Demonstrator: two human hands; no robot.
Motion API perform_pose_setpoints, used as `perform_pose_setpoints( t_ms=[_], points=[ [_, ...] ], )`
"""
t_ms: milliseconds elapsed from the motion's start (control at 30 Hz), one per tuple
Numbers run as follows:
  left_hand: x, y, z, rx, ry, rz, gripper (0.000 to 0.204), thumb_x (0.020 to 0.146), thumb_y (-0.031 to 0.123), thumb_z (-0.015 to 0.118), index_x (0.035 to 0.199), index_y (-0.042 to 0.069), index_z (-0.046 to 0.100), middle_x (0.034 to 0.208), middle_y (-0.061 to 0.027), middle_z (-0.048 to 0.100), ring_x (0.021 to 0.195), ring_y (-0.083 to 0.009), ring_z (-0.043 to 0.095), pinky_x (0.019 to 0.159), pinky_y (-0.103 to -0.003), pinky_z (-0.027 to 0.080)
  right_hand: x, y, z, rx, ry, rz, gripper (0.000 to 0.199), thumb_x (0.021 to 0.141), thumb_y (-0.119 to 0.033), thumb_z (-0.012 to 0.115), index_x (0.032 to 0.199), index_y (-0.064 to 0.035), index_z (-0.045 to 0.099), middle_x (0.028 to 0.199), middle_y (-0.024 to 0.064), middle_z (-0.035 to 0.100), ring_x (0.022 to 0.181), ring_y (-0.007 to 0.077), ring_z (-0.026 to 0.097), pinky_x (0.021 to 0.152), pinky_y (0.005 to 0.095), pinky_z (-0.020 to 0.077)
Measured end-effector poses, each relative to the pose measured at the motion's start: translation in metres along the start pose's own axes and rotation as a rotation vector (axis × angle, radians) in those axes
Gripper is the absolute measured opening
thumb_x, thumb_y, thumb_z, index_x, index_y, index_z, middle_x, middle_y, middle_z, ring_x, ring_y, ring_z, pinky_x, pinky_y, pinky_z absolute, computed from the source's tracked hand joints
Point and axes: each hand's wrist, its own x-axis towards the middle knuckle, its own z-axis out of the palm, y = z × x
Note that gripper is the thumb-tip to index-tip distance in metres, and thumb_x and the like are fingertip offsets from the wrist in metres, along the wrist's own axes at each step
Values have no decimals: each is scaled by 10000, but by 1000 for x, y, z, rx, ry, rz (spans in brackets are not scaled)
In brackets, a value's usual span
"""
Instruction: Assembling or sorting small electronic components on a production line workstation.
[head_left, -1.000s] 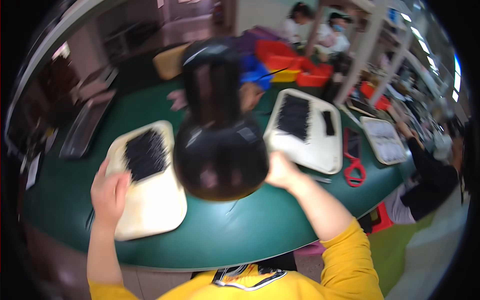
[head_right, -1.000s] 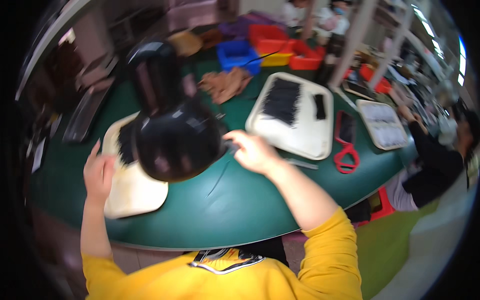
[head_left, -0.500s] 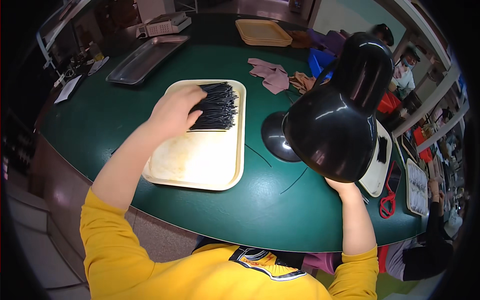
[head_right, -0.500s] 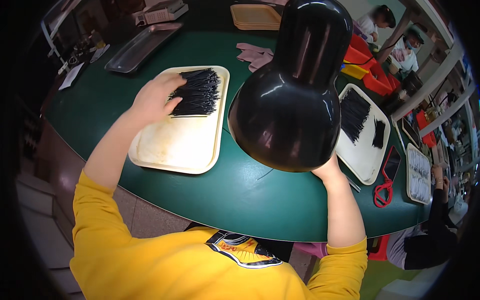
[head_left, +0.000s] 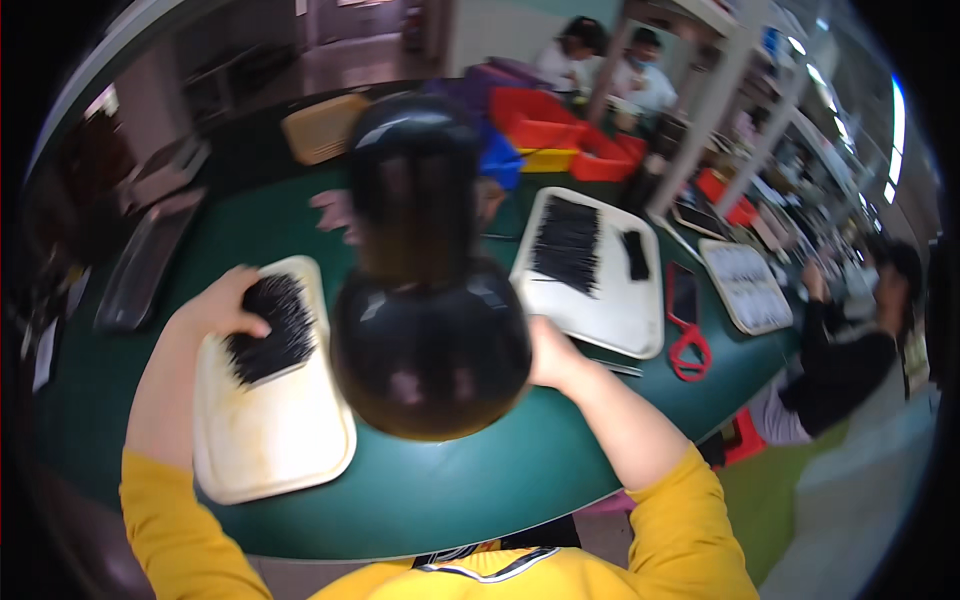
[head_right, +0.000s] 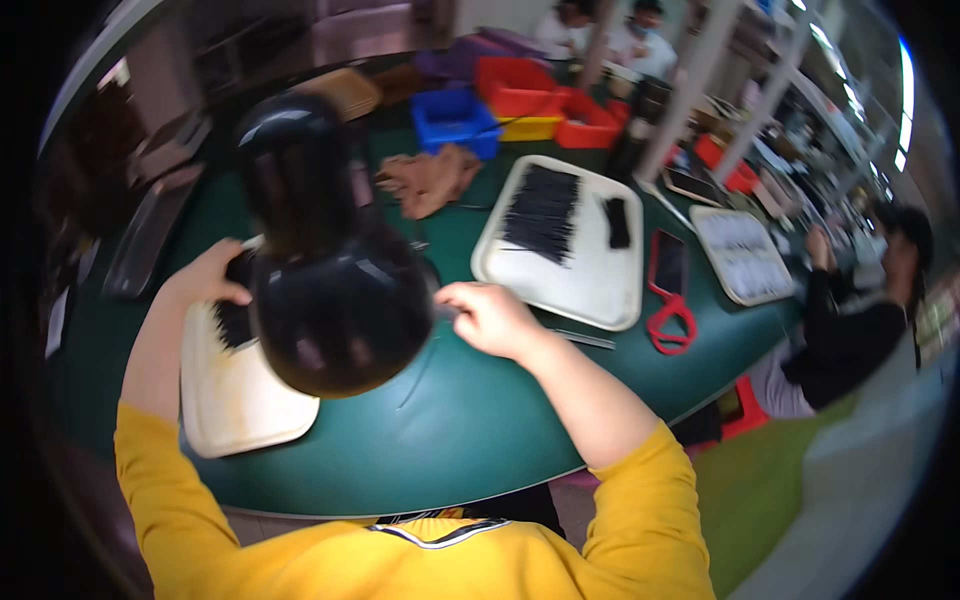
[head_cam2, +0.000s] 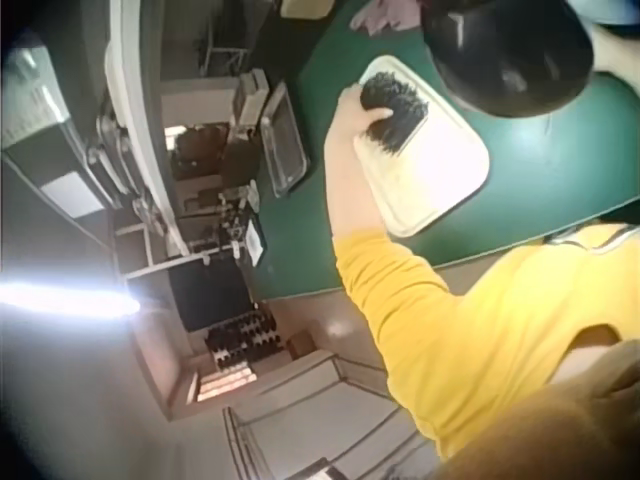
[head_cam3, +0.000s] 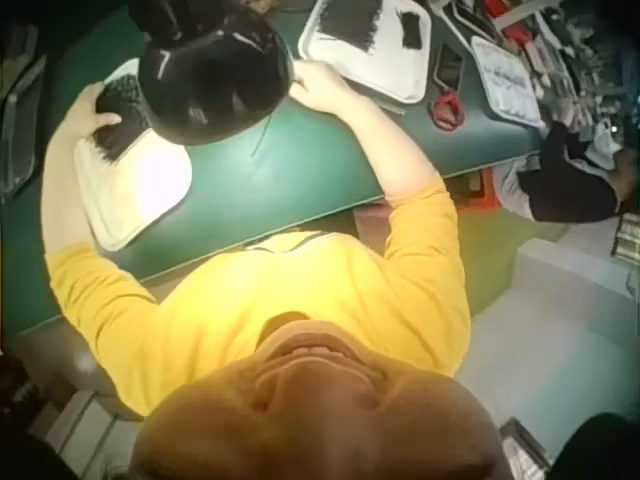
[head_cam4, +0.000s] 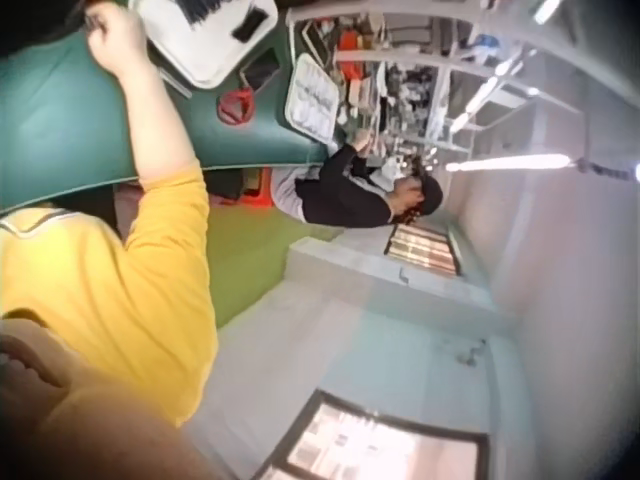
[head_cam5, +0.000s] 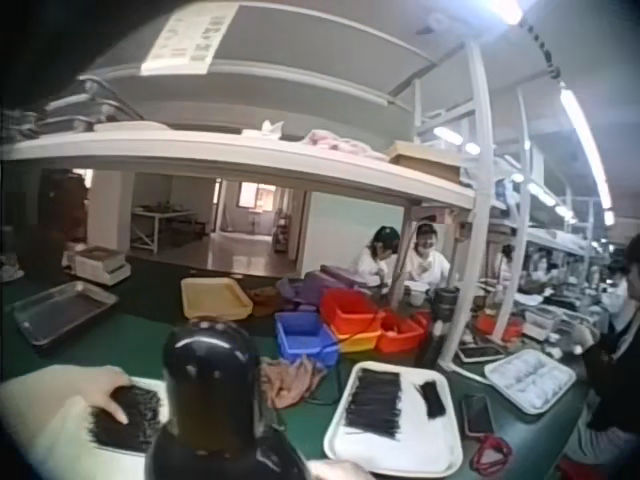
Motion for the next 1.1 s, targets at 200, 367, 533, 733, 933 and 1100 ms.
perform_pose_setpoints(
  t_ms=[200,367,533,733,933,1100],
  points=[
    [11,39,1,161,5,-118,662,486,211,839,1040,-26,565,1001,-186,595,1017,-357,530,875,-406,432,-5,5,-10,-103,-19,52,315,686,-4,520,985,-56,603,856,117,647,776,250,632,711,328,507],
    [6,64,-6,129,50,-189,569,518,177,826,999,-8,586,985,-192,609,1002,-335,549,846,-391,448,-6,5,-10,-113,-19,55,311,687,-3,518,981,-55,603,872,115,643,789,249,628,732,339,505],
    [-3,52,-6,185,115,-62,485,571,143,799,974,-10,577,921,-175,608,939,-336,563,794,-393,452,-4,1,-9,-100,-30,58,302,689,-12,522,975,-57,608,882,115,642,792,250,627,724,344,503],
    [-24,49,-4,233,274,-51,451,624,141,773,979,-17,545,825,-156,597,815,-369,568,746,-394,449,-8,-3,-9,-165,-19,-10,280,695,-26,526,958,-66,613,880,114,641,793,273,621,715,358,502],
    [-39,85,5,-711,655,-98,210,764,105,695,820,47,501,639,1,510,507,-75,492,458,-231,409,-3,-4,-8,-88,118,-101,288,682,0,539,951,-72,613,853,132,635,763,306,616,694,364,503],
    [-65,185,30,-1315,589,275,113,889,83,505,955,24,436,525,1,414,466,-100,418,511,-250,398,-9,-31,-12,380,186,-93,130,817,22,489,923,9,563,751,45,570,647,99,565,616,232,466]
  ],
)
